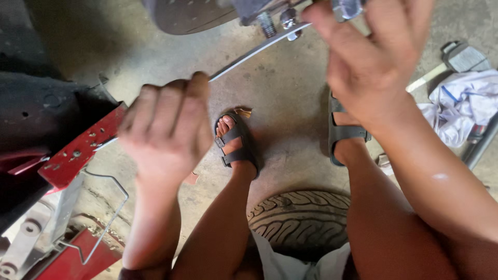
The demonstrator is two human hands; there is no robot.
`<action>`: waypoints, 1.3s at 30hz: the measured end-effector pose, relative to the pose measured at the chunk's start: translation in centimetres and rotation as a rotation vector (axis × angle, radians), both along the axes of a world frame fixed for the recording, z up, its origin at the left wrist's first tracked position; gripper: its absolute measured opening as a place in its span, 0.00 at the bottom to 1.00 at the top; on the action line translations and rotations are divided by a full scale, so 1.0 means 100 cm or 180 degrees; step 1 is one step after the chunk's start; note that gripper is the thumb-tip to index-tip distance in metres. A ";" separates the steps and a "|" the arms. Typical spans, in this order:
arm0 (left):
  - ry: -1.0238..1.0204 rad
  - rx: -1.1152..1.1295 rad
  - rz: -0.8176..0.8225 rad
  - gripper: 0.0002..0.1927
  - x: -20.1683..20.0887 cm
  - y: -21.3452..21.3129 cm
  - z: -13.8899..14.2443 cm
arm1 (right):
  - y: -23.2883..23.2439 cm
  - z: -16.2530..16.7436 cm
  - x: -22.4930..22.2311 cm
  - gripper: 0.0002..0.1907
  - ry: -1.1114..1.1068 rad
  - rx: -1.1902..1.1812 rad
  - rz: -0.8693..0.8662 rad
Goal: The person kneels under a raised car and works on the exposed brake hub and disc. They handle wheel studs and lug nuts, apply a substance from a small tube onto the studs using a thin rod, and thread lug nuts onto the studs by hand one at a time.
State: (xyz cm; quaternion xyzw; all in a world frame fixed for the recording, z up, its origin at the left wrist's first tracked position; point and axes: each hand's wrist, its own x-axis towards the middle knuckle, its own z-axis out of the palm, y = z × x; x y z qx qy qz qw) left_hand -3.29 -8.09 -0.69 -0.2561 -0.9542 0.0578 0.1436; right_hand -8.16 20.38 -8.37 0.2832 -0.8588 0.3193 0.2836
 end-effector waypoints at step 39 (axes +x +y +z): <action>-0.0128 0.0463 -0.0030 0.10 0.000 -0.004 0.007 | -0.005 -0.007 0.010 0.24 -0.0134 0.0150 -0.0018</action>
